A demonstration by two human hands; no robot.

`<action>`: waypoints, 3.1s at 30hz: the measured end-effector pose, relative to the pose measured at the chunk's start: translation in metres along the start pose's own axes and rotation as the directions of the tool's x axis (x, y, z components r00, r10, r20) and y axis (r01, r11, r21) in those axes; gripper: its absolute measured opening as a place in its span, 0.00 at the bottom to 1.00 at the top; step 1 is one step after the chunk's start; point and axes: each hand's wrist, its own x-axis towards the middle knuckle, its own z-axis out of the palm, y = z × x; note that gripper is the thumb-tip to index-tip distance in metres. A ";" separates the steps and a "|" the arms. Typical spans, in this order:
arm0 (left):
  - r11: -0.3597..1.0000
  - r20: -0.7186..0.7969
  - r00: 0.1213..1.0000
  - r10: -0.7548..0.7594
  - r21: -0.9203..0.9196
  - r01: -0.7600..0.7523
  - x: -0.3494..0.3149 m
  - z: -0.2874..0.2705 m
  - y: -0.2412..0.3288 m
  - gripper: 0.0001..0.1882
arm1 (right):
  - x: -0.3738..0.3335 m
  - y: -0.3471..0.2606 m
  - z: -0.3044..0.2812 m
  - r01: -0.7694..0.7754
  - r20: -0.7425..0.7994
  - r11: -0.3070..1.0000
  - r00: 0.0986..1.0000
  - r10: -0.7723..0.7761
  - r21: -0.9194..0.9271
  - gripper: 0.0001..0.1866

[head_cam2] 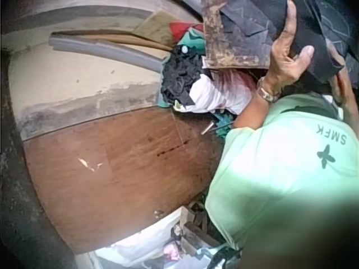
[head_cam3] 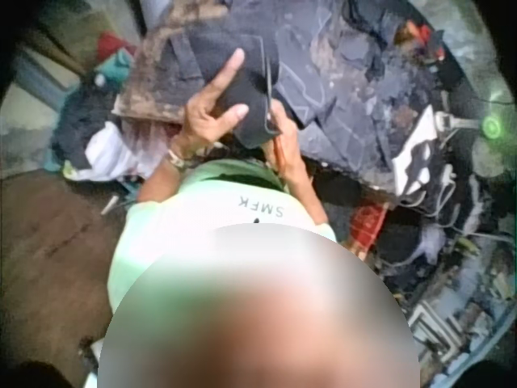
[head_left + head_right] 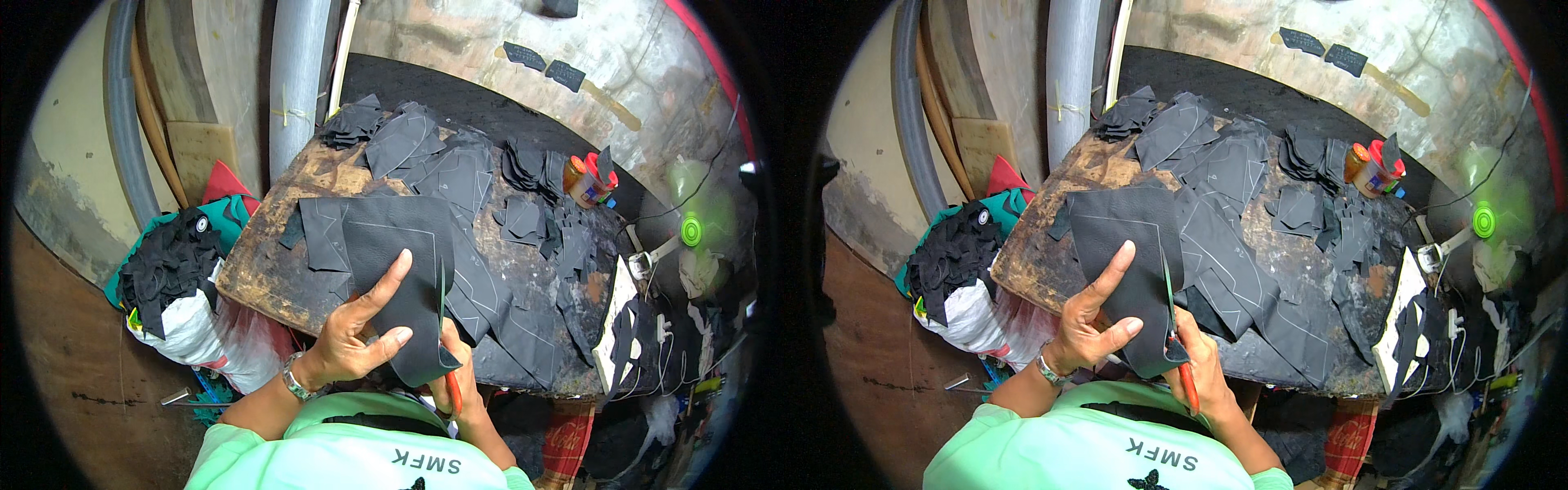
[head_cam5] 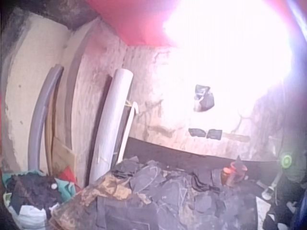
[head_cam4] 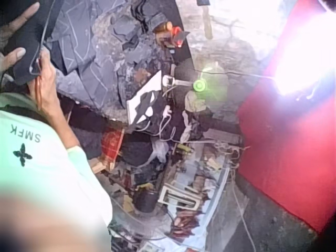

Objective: The person uses red-handled scissors to cut black fabric pieces along white chalk outlines on a cluttered worktable. They repeatedly pick up fabric, cut along the marked lines, and place the cut pieces back on the table.

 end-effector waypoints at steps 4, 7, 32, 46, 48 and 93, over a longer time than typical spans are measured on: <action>1.000 -0.004 1.000 -0.012 -0.012 0.012 -0.002 0.001 -0.001 0.39 | -0.005 0.004 0.005 -0.003 -0.027 1.000 1.000 0.002 -0.010 0.22; 0.997 -0.009 0.998 -0.056 -0.060 0.056 -0.004 0.001 0.000 0.39 | -0.005 0.007 0.008 0.059 -0.048 0.998 0.997 -0.061 -0.035 0.21; 0.889 0.076 0.915 -0.396 -0.218 0.402 0.032 -0.039 0.018 0.20 | -0.002 -0.001 -0.006 -0.222 0.109 0.911 0.975 0.196 0.348 0.26; 0.942 0.286 0.898 -0.335 0.064 0.331 0.046 -0.055 0.031 0.21 | 0.004 -0.009 -0.004 -0.215 0.074 0.964 0.976 0.205 0.160 0.29; 0.938 0.279 0.897 -0.344 0.065 0.339 0.046 -0.054 0.030 0.21 | 0.005 -0.010 -0.004 -0.199 0.063 0.969 0.979 0.192 0.144 0.28; 0.936 0.556 0.776 -0.297 0.006 0.353 0.047 -0.056 0.015 0.26 | 0.006 0.001 -0.009 -0.149 0.061 0.978 0.988 0.141 0.148 0.25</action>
